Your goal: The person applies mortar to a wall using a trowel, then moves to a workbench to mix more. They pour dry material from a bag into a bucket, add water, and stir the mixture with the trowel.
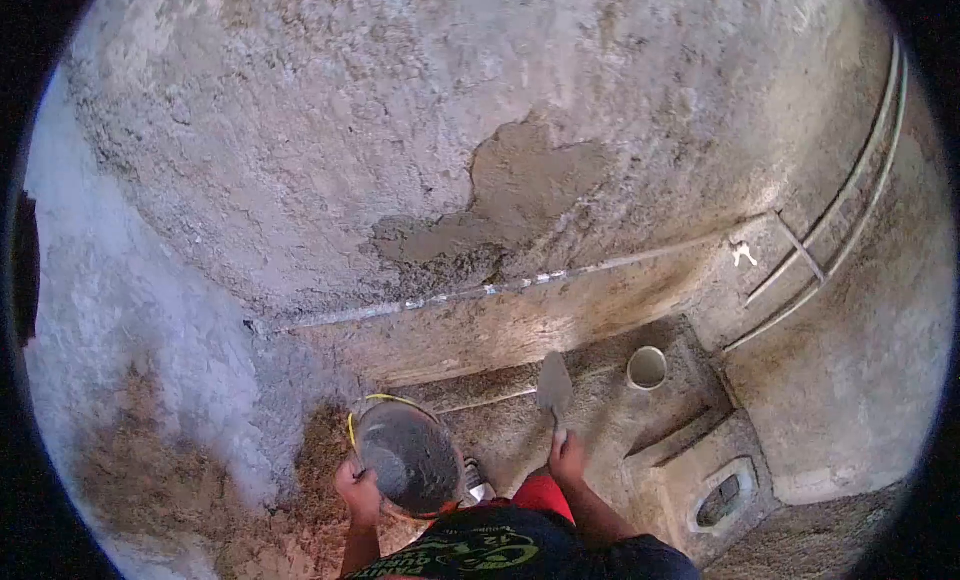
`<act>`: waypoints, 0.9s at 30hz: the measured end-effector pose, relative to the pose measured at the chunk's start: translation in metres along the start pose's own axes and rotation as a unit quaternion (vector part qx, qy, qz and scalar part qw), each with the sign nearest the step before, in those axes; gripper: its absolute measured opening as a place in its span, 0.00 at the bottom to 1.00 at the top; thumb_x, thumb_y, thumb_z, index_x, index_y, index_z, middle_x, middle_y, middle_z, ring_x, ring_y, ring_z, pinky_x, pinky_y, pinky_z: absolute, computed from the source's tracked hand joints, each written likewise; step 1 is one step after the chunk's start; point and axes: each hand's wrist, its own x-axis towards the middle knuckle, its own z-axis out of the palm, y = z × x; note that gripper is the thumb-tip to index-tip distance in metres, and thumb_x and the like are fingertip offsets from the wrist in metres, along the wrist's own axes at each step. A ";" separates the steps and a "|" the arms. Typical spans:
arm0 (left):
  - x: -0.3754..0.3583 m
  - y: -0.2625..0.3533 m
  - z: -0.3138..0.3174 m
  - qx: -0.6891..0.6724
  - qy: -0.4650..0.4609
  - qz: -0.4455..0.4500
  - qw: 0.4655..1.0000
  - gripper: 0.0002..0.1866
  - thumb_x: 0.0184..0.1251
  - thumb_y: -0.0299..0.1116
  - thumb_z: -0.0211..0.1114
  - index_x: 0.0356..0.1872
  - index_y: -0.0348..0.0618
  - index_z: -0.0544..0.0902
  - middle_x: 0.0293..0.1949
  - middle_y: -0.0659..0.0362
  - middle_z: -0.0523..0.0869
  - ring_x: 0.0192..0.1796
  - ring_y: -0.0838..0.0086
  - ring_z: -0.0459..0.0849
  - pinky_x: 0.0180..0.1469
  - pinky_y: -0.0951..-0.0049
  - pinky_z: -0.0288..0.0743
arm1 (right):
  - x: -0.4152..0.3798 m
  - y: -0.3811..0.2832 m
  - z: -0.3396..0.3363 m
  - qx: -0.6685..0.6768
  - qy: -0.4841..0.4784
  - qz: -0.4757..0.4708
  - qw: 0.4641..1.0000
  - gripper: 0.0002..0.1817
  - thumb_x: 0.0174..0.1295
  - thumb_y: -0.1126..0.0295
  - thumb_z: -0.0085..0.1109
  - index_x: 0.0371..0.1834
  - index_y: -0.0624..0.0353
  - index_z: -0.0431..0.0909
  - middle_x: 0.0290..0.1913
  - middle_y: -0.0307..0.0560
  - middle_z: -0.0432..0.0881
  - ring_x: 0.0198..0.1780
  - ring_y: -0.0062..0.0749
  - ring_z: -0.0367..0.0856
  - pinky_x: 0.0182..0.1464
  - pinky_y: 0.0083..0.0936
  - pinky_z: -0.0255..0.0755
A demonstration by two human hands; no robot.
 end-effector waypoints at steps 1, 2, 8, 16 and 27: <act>0.001 0.018 0.005 0.013 -0.004 0.009 1.000 0.18 0.40 0.20 0.68 0.19 0.39 0.62 0.20 0.61 0.60 0.25 0.72 0.62 0.28 0.63 0.60 | -0.015 0.010 -0.009 0.004 0.003 0.001 1.000 0.19 0.75 0.59 0.51 0.54 0.65 0.76 0.34 0.66 0.83 0.38 0.63 0.84 0.44 0.51 0.75; 0.000 0.033 0.011 0.025 -0.007 0.016 1.000 0.18 0.41 0.21 0.68 0.19 0.39 0.62 0.19 0.61 0.60 0.25 0.72 0.62 0.28 0.63 0.60 | -0.031 0.019 -0.026 0.031 -0.041 0.038 0.998 0.19 0.73 0.58 0.54 0.54 0.64 0.78 0.36 0.66 0.84 0.39 0.63 0.85 0.45 0.49 0.76; -0.013 0.072 0.062 0.059 0.009 0.065 0.996 0.17 0.44 0.23 0.68 0.19 0.38 0.63 0.18 0.58 0.59 0.24 0.71 0.60 0.27 0.62 0.59 | -0.024 0.015 -0.095 0.120 -0.204 0.037 0.971 0.22 0.67 0.57 0.63 0.55 0.63 0.81 0.46 0.62 0.87 0.48 0.58 0.87 0.53 0.43 0.78; -0.039 0.161 0.119 0.032 -0.028 0.159 0.986 0.16 0.45 0.23 0.68 0.22 0.39 0.64 0.20 0.63 0.62 0.26 0.79 0.62 0.26 0.69 0.56 | 0.094 -0.060 -0.163 -0.010 -0.316 -0.240 0.918 0.30 0.61 0.62 0.66 0.66 0.60 0.70 0.52 0.66 0.81 0.49 0.67 0.82 0.50 0.56 0.77; -0.065 0.259 0.134 -0.121 -0.113 0.196 0.967 0.23 0.41 0.16 0.66 0.20 0.47 0.57 0.23 0.72 0.58 0.28 0.85 0.57 0.28 0.74 0.48 | 0.076 -0.125 -0.219 0.009 -0.225 -0.403 0.887 0.32 0.59 0.68 0.63 0.69 0.59 0.71 0.54 0.61 0.77 0.54 0.57 0.82 0.47 0.46 0.82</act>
